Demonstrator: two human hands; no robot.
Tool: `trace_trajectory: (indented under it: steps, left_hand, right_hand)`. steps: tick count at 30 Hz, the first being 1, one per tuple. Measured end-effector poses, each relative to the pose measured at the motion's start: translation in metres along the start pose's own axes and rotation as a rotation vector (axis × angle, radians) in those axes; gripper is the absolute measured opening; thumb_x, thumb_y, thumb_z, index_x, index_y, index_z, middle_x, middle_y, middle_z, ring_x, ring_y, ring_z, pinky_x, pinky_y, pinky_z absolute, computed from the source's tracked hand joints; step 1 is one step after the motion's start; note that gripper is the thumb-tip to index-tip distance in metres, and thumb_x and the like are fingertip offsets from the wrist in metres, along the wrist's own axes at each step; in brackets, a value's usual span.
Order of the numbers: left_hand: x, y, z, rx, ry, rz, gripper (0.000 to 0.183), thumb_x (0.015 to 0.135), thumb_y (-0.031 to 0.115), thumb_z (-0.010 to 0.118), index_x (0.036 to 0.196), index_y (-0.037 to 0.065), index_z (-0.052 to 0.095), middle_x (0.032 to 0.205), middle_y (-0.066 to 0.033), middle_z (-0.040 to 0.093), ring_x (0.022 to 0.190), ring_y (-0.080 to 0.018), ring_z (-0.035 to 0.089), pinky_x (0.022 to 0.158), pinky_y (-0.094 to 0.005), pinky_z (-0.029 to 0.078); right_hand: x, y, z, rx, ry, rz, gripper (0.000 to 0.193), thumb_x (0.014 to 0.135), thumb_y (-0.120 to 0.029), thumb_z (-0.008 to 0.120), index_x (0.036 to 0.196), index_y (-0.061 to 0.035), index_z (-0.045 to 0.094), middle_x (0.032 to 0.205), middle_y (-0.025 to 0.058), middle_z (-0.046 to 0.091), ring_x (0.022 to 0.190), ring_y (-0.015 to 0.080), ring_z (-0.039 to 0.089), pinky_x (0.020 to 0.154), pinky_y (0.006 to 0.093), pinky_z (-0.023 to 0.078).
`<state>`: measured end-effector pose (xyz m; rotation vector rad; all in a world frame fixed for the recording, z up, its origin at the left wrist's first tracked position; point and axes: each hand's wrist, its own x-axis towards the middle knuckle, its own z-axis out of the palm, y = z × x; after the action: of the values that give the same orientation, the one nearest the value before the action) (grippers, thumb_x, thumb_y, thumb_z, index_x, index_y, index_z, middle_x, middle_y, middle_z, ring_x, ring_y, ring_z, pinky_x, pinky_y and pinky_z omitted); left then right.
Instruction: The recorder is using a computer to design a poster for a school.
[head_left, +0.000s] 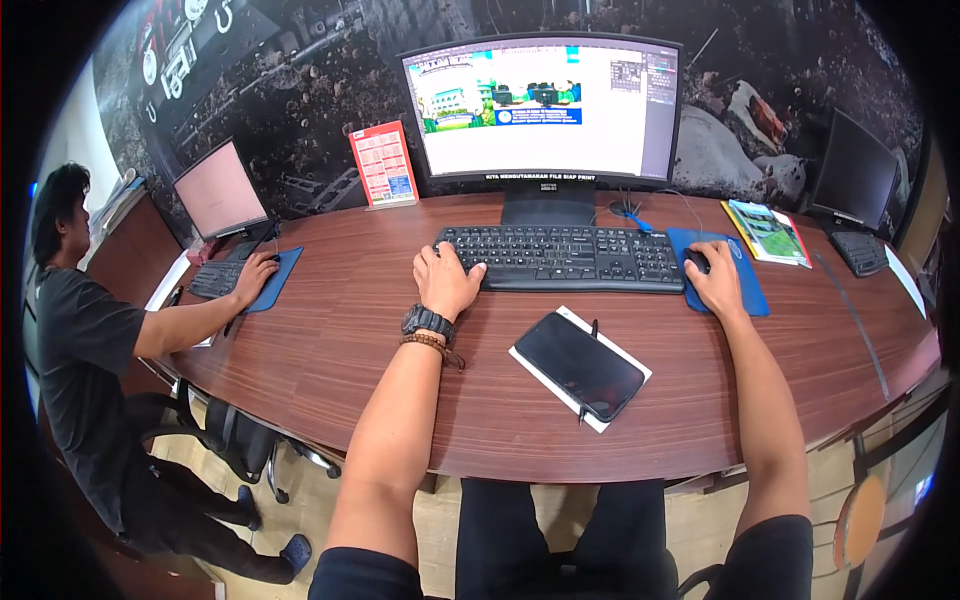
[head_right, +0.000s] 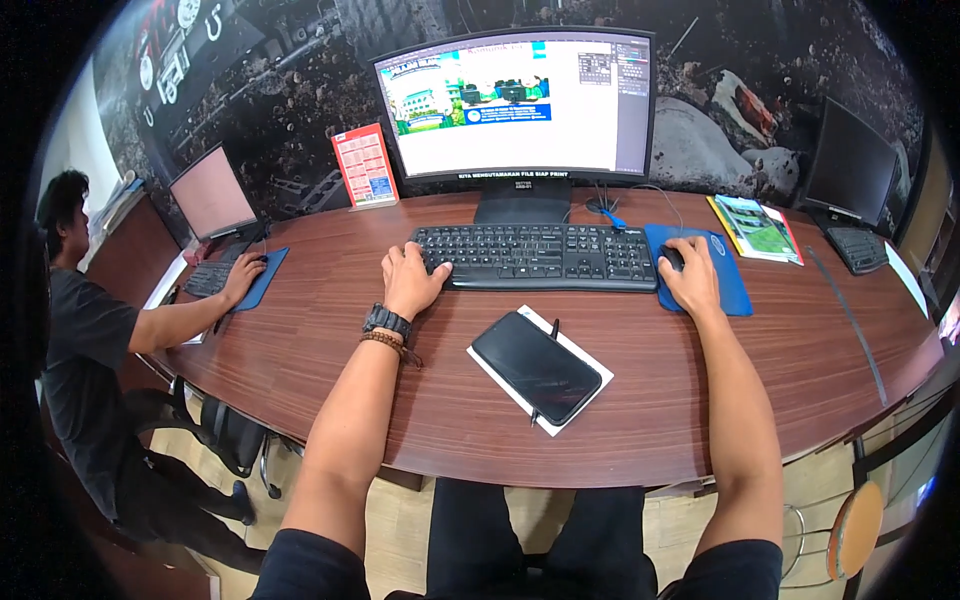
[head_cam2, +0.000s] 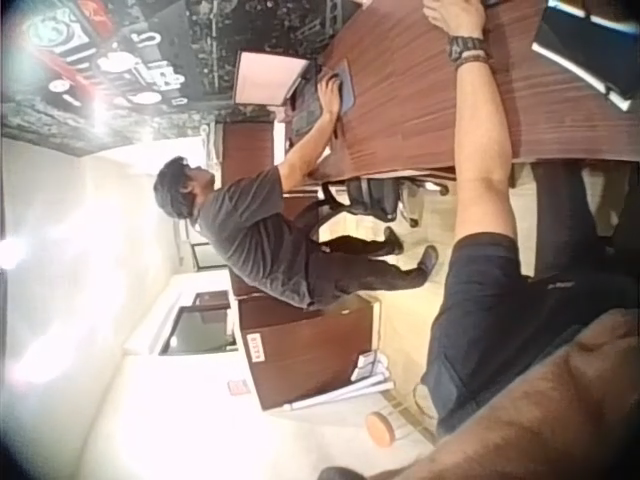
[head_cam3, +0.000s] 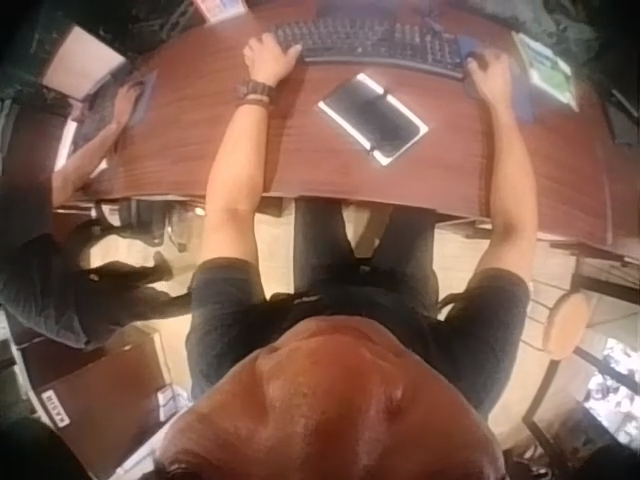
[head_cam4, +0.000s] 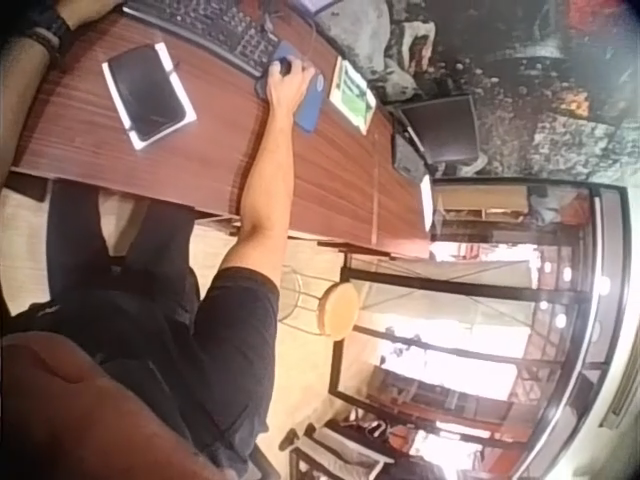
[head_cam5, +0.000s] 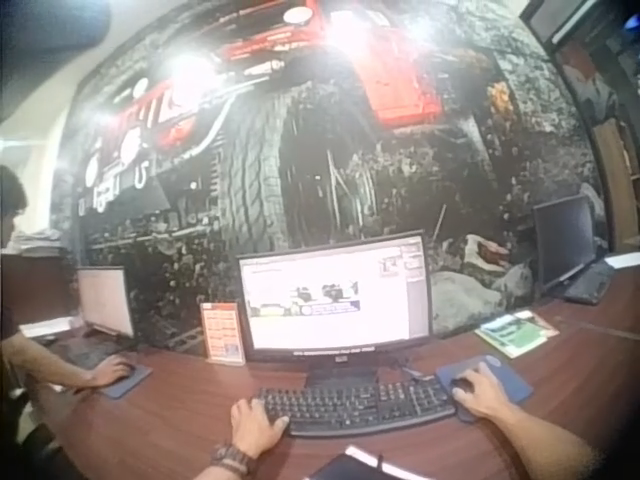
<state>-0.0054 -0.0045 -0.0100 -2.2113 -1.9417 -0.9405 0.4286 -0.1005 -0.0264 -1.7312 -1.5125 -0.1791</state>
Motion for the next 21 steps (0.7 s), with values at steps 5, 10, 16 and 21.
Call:
trace_trajectory:
  steps: [5,10,16,21]
  left_hand:
    - [0.0,0.0002,0.0028,-0.007,-0.011,-0.003,0.064,0.084,0.04,0.073,0.125,-0.006,0.053,0.124,-0.0296,0.049,0.122,-0.0455,0.043,0.105,-0.0527,0.037]
    - [0.0003,-0.0001,0.0029,0.022,0.025,0.03,0.063,0.083,0.04,0.073,0.122,-0.007,0.054,0.123,-0.029,0.05,0.121,-0.045,0.044,0.105,-0.0517,0.038]
    - [0.0014,0.0021,-0.0013,-0.028,-0.014,0.002,0.062,0.083,0.04,0.075,0.115,-0.009,0.057,0.12,-0.0279,0.051,0.118,-0.0442,0.046,0.1,-0.0494,0.043]
    - [0.0001,0.0065,-0.0048,-0.015,-0.013,-0.036,0.057,0.081,0.037,0.078,0.107,-0.011,0.061,0.12,-0.0255,0.052,0.117,-0.0418,0.048,0.1,-0.0464,0.046]
  right_hand:
    - [-0.0003,-0.0018,-0.0032,-0.041,-0.001,0.025,0.033,0.082,-0.023,0.067,0.112,-0.0085,0.068,0.119,0.0144,0.057,0.112,0.0355,0.058,0.095,0.0432,0.048]
    - [-0.0014,-0.0064,-0.0058,-0.038,-0.007,0.034,0.034,0.082,-0.022,0.066,0.112,-0.0081,0.067,0.119,0.0147,0.057,0.113,0.0357,0.058,0.096,0.0434,0.048]
    - [-0.0014,-0.0078,-0.0061,-0.022,-0.005,0.023,0.034,0.083,-0.022,0.068,0.114,-0.0073,0.066,0.12,0.0156,0.056,0.113,0.0361,0.057,0.097,0.0432,0.047]
    - [-0.0012,-0.0065,-0.0057,-0.013,-0.006,0.012,0.034,0.083,-0.022,0.068,0.114,-0.0068,0.067,0.12,0.0159,0.057,0.113,0.0361,0.058,0.097,0.0427,0.047]
